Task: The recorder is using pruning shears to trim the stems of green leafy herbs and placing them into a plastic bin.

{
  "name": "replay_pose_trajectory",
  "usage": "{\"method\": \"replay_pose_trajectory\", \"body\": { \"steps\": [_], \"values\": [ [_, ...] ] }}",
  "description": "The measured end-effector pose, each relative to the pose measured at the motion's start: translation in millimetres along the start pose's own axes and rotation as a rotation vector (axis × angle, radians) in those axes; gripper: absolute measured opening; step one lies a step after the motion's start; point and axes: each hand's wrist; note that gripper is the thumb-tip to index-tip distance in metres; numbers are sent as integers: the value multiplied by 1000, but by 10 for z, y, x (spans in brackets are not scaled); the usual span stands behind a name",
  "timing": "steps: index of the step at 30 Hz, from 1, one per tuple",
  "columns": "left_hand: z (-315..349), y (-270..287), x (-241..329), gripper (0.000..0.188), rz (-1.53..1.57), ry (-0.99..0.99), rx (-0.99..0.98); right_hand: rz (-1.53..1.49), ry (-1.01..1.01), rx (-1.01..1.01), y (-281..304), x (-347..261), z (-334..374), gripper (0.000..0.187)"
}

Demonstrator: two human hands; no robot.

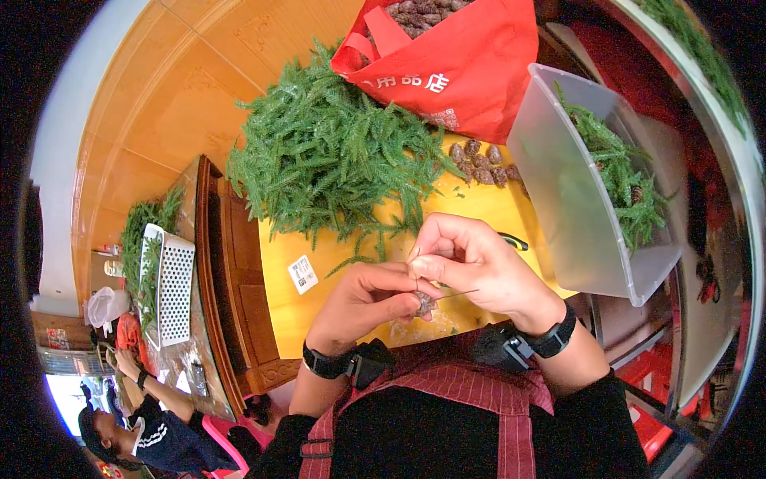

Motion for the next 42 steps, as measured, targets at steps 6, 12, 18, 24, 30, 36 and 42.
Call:
{"method": "replay_pose_trajectory", "body": {
  "steps": [6, 12, 18, 24, 30, 36, 42],
  "values": [
    [-20, -24, -25, 19, 20, 20, 7, -33, -15, 19, -11, -4, 21, 12],
    [-9, -66, -18, 18, 46, 7, 77, -54, 8, 101, -29, 58, 26, 14],
    [14, -27, 2, 20, 88, -12, 45, 55, 34, -48, 117, -5, 56, 15],
    [45, -17, 22, 22, 103, -29, 44, -30, 143, -233, 169, 77, 111, 30],
    [46, -8, 27, 21, 50, -20, 46, 39, 180, -162, 98, 60, 84, 33],
    [42, -5, -9, 20, 25, -92, 31, 74, 196, -123, 64, 50, 52, 25],
    [59, -7, -1, 20, 74, -35, 45, 68, 196, -84, 54, 71, 68, 22]
  ]
}}
Point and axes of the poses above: each hand's wrist, its own z-axis away from the middle knuckle, its own y-axis out of the back of the hand, x = y × z, and after that the axes turned 6 degrees about y, right-handed
